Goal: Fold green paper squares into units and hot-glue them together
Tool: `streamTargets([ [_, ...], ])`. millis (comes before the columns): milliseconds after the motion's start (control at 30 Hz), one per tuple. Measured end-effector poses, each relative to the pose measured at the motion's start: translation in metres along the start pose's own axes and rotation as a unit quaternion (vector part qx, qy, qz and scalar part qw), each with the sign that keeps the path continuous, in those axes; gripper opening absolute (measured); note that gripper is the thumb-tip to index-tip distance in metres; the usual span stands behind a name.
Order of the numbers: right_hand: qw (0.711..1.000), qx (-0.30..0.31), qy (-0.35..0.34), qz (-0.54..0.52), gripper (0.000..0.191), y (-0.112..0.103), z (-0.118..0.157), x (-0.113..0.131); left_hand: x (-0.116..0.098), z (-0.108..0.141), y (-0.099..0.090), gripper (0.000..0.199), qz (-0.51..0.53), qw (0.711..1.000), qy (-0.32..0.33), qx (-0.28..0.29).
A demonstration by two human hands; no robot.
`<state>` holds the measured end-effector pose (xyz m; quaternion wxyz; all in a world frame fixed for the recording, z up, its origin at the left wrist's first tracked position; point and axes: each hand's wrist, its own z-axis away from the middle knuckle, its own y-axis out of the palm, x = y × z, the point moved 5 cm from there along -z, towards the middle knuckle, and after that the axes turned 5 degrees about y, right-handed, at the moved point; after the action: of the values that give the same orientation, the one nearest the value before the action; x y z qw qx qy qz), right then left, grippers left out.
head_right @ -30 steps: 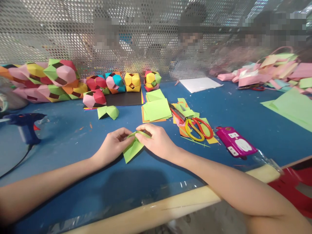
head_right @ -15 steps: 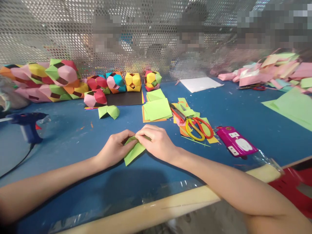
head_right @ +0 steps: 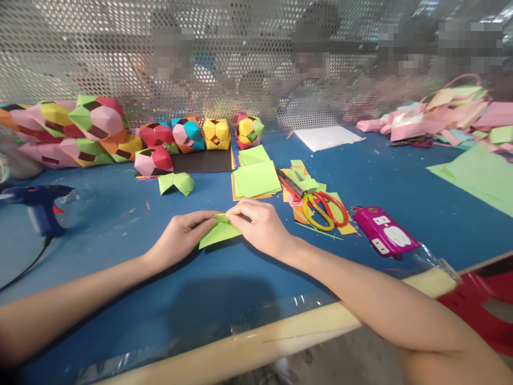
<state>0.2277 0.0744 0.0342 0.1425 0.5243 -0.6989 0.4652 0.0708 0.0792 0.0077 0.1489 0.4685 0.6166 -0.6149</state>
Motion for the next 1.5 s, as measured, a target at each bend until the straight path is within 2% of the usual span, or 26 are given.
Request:
streamTargets([
  [167, 0.997, 0.013, 0.076, -0.018, 0.012, -0.001, -0.003, -0.014, 0.008, -0.001, -0.001, 0.032, 0.064, 0.997, -0.025, 0.044],
  [300, 0.997, 0.021, 0.074, -0.006, 0.013, -0.002, -0.004, -0.015, 0.009, -0.002, -0.006, 0.036, 0.111, 0.992, -0.045, 0.042],
  [367, 0.999, 0.025, 0.039, 0.010, 0.013, -0.002, -0.004, -0.011, 0.005, -0.003, -0.008, 0.038, 0.114, 0.992, -0.037, 0.030],
  [433, 0.999, 0.035, -0.024, 0.033, 0.014, 0.001, -0.003, -0.004, -0.002, -0.004, -0.008, 0.036, 0.083, 0.996, -0.011, 0.028],
  [533, 0.989, 0.055, -0.123, 0.063, 0.015, 0.007, 0.002, 0.008, -0.010, -0.005, -0.004, 0.017, 0.011, 0.999, 0.026, 0.034],
  [600, 0.987, 0.043, -0.139, 0.064, 0.011, 0.009, 0.004, 0.011, -0.010, -0.004, -0.002, 0.012, -0.009, 0.999, 0.026, 0.025],
  [667, 0.994, 0.010, -0.093, 0.055, 0.017, 0.007, 0.003, 0.009, -0.007, -0.004, -0.004, 0.008, -0.006, 1.000, 0.008, -0.013],
  [733, 0.999, -0.013, 0.002, 0.044, 0.029, 0.005, 0.001, 0.000, -0.003, -0.003, -0.006, 0.006, 0.013, 0.998, -0.017, -0.057],
  [767, 0.998, -0.013, 0.051, 0.037, 0.029, 0.006, 0.000, -0.004, -0.001, -0.003, -0.007, 0.005, 0.025, 0.997, -0.030, -0.074],
  [833, 0.992, -0.004, 0.120, 0.026, 0.016, 0.009, -0.001, -0.012, 0.002, -0.002, -0.006, 0.006, 0.044, 0.994, -0.051, -0.090],
  [867, 0.991, 0.001, 0.130, 0.023, 0.009, 0.010, -0.001, -0.014, 0.003, -0.002, -0.005, 0.006, 0.049, 0.993, -0.058, -0.092],
  [967, 0.995, -0.004, 0.097, 0.017, 0.014, 0.013, -0.002, -0.014, 0.003, 0.000, -0.002, 0.007, 0.053, 0.992, -0.072, -0.091],
  [1167, 0.999, -0.004, 0.053, -0.002, 0.011, 0.015, 0.001, -0.010, 0.008, 0.001, 0.004, 0.009, 0.070, 0.990, -0.091, -0.078],
  [1367, 0.997, 0.012, -0.081, -0.011, 0.015, 0.016, 0.004, -0.003, 0.016, 0.000, 0.005, 0.012, 0.123, 0.985, -0.101, -0.069],
  [1500, 0.993, 0.019, -0.116, -0.009, 0.017, 0.017, 0.006, -0.003, 0.016, 0.000, 0.004, 0.013, 0.124, 0.984, -0.103, -0.069],
])
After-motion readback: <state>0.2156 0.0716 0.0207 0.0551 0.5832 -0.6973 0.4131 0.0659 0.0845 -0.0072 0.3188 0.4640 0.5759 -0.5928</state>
